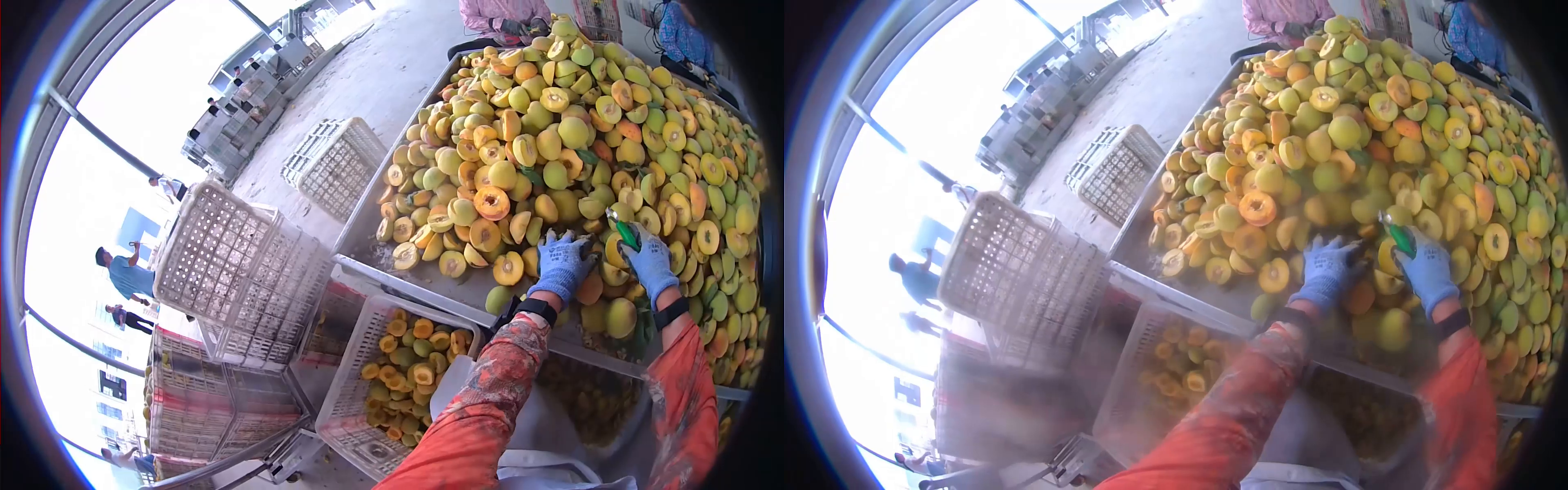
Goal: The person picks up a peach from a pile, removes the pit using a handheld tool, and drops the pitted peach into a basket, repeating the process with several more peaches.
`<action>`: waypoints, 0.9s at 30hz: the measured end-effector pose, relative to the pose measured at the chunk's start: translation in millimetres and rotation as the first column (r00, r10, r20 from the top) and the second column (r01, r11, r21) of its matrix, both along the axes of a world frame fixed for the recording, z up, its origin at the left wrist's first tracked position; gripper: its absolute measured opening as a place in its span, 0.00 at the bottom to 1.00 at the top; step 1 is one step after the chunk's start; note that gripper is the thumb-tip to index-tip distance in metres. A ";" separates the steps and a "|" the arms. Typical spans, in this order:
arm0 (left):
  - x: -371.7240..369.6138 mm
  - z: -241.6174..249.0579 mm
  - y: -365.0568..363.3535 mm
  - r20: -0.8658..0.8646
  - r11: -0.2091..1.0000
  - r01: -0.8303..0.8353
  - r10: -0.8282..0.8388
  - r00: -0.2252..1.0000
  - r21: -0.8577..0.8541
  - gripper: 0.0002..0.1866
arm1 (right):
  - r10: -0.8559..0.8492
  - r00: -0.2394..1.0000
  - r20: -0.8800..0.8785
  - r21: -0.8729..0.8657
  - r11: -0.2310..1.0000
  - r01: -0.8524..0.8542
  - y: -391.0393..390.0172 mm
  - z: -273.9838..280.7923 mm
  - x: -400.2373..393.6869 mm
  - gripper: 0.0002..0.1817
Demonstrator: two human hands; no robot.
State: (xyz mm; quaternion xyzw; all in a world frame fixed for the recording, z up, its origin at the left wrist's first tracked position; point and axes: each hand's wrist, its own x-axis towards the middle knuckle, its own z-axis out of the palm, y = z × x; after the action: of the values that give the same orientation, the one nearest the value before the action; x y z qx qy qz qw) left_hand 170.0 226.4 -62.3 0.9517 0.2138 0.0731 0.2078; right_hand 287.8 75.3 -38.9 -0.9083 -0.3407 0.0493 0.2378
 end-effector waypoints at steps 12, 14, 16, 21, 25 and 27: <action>23.8 7.2 -30.0 -0.265 0.990 -0.018 0.054 0.963 0.136 0.35 | 0.044 0.910 -0.412 0.528 0.826 0.199 -197.7 -8.0 -100.5 0.27; 17.6 11.5 -40.2 -0.221 0.963 0.037 0.024 0.975 0.267 0.31 | 0.052 0.916 -0.397 0.524 0.832 0.180 -233.8 -31.6 -113.2 0.28; 16.8 12.1 -45.5 -0.228 0.936 0.174 -0.105 0.968 0.308 0.26 | 0.011 0.887 -0.463 0.487 0.839 0.244 -259.9 -49.8 -124.4 0.30; -0.7 23.2 -36.2 0.003 0.993 0.055 -0.056 0.998 0.101 0.31 | -0.108 0.855 -0.508 0.334 0.890 0.311 -244.8 -9.2 -175.8 0.28; -17.8 18.2 -12.2 0.662 0.926 0.138 0.141 0.736 -0.351 0.30 | 0.219 0.565 -0.796 0.563 0.612 0.556 -214.4 33.3 -215.5 0.21; -68.2 86.7 -42.1 0.440 0.396 0.252 0.511 0.738 -0.883 0.26 | 0.232 0.469 -0.852 0.500 0.625 0.599 -217.8 41.9 -223.7 0.20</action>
State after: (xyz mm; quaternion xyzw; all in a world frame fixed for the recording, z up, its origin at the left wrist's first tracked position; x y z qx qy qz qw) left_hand 101.8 184.3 24.5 0.5646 0.2098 0.2916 0.7431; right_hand 64.0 -142.5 3.0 -0.5994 -0.0456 0.3212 0.7318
